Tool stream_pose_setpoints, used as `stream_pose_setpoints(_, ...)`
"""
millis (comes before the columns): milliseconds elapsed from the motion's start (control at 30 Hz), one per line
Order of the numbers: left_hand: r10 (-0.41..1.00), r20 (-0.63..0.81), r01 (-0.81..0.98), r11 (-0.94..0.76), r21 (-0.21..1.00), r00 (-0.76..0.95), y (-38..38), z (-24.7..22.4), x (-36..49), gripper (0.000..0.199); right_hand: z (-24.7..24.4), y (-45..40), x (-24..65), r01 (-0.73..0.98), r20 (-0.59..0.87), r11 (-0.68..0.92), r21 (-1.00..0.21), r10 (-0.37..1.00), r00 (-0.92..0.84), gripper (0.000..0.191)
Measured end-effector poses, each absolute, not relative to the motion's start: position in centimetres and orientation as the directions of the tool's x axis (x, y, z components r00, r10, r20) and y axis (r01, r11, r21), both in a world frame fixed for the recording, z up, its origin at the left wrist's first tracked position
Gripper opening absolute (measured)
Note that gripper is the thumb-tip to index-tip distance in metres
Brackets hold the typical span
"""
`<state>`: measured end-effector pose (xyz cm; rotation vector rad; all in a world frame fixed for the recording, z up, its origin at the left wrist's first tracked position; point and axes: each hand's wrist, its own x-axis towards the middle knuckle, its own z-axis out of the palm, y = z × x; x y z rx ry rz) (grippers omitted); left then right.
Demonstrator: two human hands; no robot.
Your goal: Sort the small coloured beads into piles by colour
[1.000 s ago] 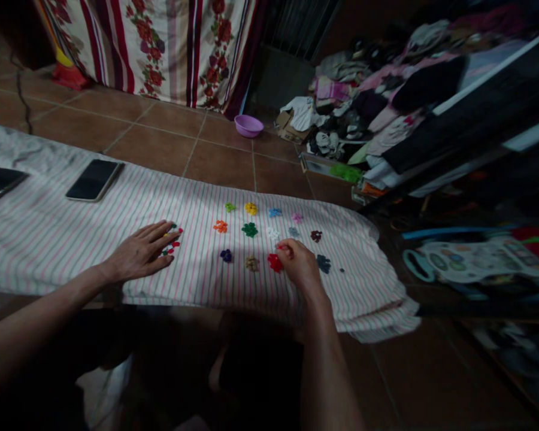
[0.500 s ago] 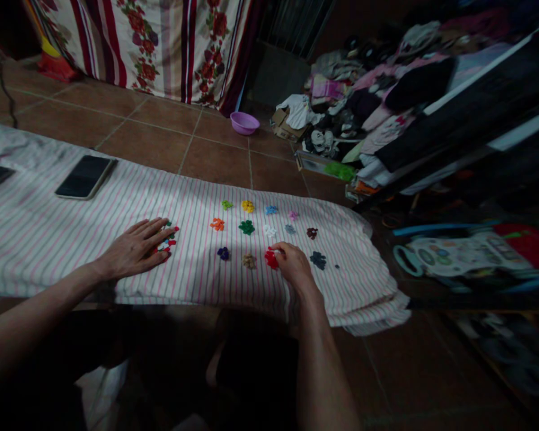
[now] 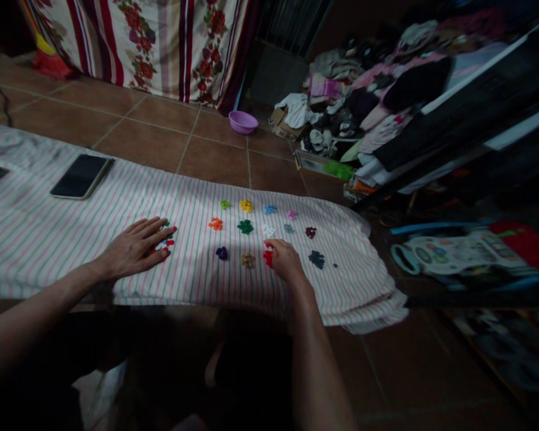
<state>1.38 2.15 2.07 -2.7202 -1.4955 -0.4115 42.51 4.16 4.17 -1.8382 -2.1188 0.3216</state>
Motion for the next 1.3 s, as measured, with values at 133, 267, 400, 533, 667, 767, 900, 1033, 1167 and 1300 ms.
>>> stream_pose_setpoints(133, 0.830, 0.237, 0.828, -0.544, 0.139, 0.505, 2.2, 2.1, 1.4, 0.058, 4.1, 4.1, 42.7, 0.920, 0.035, 0.137, -0.367, 0.990, -0.133, 0.035)
stream_pose_setpoints(267, 0.835, 0.238, 0.828, -0.538, 0.159, 0.497, 2.3, 2.3, 1.5, 0.058, 4.3, 3.9, 42.9, 0.915, 0.047, 0.121, -0.386, 0.993, -0.112, 0.033)
stream_pose_setpoints(400, 0.842, 0.231, 0.829, -0.530, 0.180, 0.488, 2.2, 2.1, 1.5, 0.058, 4.6, 3.9, 42.4, 0.911, 0.164, 0.125, -0.393, 0.984, -0.065, 0.029)
stream_pose_setpoints(533, 0.848, 0.212, 0.826, -0.525, 0.204, 0.486, 2.3, 1.8, 1.3, 0.066, 5.5, 4.1, 40.4, 0.896, 0.236, 0.134, -0.424, 0.971, -0.034, 0.019)
stream_pose_setpoints(667, 0.853, 0.190, 0.827, -0.519, 0.215, 0.486, 2.4, 1.8, 1.2, 0.071, 6.3, 4.2, 36.7, 0.852, 0.290, 0.259, -0.455, 0.948, -0.133, 0.017)
stream_pose_setpoints(767, 0.856, 0.168, 0.829, -0.515, 0.217, 0.488, 2.3, 2.0, 1.2, 0.074, 6.2, 4.2, 33.4, 0.808, 0.287, 0.358, -0.467, 0.926, -0.244, 0.017)
stream_pose_setpoints(900, 0.856, 0.152, 0.829, -0.517, 0.215, 0.494, 2.3, 2.1, 1.2, 0.079, 5.5, 4.3, 29.8, 0.775, 0.257, 0.422, -0.470, 0.906, -0.338, 0.021)
stream_pose_setpoints(1033, 0.847, 0.143, 0.813, -0.532, 0.236, 0.512, 2.3, 2.1, 1.1, 0.088, 4.8, 4.6, 27.4, 0.749, 0.257, 0.498, -0.438, 0.867, -0.426, 0.031)
stream_pose_setpoints(1167, 0.841, 0.112, 0.802, -0.539, 0.260, 0.529, 2.3, 2.1, 0.9, 0.098, 3.9, 4.9, 25.2, 0.657, 0.293, 0.598, -0.459, 0.800, -0.523, 0.019)
stream_pose_setpoints(1300, 0.836, 0.104, 0.791, -0.544, 0.280, 0.538, 2.3, 2.2, 0.7, 0.098, 2.9, 5.1, 23.1, 0.592, 0.312, 0.653, -0.473, 0.752, -0.581, 0.009)
